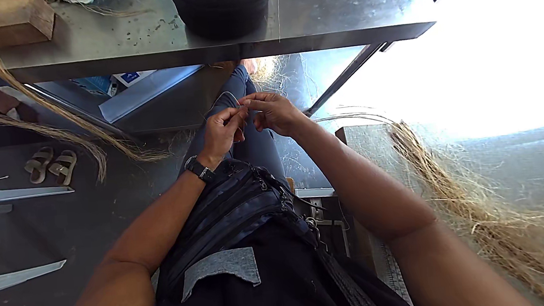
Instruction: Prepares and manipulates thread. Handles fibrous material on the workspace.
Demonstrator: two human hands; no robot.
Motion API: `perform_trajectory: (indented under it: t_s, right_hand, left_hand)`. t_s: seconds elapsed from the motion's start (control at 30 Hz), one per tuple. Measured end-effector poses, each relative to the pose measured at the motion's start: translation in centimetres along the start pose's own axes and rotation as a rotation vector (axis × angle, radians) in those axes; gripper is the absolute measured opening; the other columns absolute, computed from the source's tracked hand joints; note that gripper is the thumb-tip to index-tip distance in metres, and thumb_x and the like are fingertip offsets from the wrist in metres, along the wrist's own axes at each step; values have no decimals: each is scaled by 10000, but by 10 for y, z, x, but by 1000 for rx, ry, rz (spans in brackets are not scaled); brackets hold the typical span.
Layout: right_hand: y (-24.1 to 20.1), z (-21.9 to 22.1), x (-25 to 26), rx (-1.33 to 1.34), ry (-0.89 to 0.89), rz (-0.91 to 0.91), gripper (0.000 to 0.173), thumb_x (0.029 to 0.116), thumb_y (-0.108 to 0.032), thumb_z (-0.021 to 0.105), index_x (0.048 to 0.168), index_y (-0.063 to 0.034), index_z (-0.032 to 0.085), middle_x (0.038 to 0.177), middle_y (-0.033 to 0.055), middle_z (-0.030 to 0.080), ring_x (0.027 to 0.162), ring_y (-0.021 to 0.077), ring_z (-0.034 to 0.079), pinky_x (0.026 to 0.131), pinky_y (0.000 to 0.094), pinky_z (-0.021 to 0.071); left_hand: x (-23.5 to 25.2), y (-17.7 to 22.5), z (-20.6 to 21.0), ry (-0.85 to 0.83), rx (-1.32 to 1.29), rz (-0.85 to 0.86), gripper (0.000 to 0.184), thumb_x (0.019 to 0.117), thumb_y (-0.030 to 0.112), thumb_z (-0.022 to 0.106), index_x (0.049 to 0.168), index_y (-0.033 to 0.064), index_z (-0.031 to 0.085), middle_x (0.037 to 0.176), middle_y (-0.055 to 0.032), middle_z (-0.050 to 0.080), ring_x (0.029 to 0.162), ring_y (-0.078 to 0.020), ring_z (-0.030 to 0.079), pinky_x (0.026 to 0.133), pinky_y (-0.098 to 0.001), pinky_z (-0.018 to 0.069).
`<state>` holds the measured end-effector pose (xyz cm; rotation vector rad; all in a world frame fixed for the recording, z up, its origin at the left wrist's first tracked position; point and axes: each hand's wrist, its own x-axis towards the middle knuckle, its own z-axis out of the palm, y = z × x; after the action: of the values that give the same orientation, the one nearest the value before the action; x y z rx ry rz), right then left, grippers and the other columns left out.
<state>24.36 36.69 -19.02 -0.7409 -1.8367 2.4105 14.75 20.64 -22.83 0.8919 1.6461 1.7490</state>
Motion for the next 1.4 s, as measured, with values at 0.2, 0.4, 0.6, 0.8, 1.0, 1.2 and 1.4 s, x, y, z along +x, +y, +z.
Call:
perform_trajectory:
  t_s: [0.2,0.4,0.6,0.8,1.0,1.2,1.4]
  right_hand:
    - [-1,5,-5,7,-147,101,258,1029,-81,583,1280,-41,540,988,104,684,648,168,670,609,320,607]
    - [4,12,-4,14,-147,74,167,1026,-31,584,1179,-1,524,860,123,696,680,207,713,655,361,631]
    - [4,9,-4,-8,-157,50,37,1036,-38,574,1048,-3,569,810,110,701,640,190,704,613,338,622]
    - [2,9,-4,-4,-135,66,123,1073,-104,532,1064,3,592,791,106,691,612,186,693,584,332,618]
    - [-1,5,-1,10,-15,68,164,1078,-149,532,1088,-14,625,832,105,707,627,188,695,582,337,614]
    - [-6,-8,4,11,175,98,140,1059,-150,564,1079,-37,645,940,103,734,614,167,673,533,305,576]
    - [-11,-20,7,5,291,67,137,1060,-168,558,1059,-62,644,913,77,719,579,146,635,499,288,547]
  left_hand:
    - [-1,-4,-7,59,-68,27,201,1037,163,618,1092,5,730,882,-85,704,564,-117,581,493,-236,504]
    - [0,-4,-7,63,-76,53,183,1036,140,614,1103,19,733,988,-75,719,585,-92,566,496,-218,478]
    - [1,-4,-10,108,-111,1,165,1033,142,607,1100,18,694,888,-71,674,568,-109,565,498,-230,498]
    - [1,-3,-12,103,-93,-35,187,1042,160,602,1096,20,713,900,-74,680,572,-113,566,506,-228,498]
    - [0,-2,-14,75,-158,-44,182,1053,147,570,1092,13,688,886,-73,682,563,-95,559,504,-216,490]
    - [4,9,-32,-20,-520,-28,187,1095,157,411,1062,100,585,1225,-145,688,729,-154,696,645,-274,585]
    - [1,23,-71,-153,-722,-11,262,1112,267,385,988,204,607,922,-12,682,746,-134,666,706,-296,586]
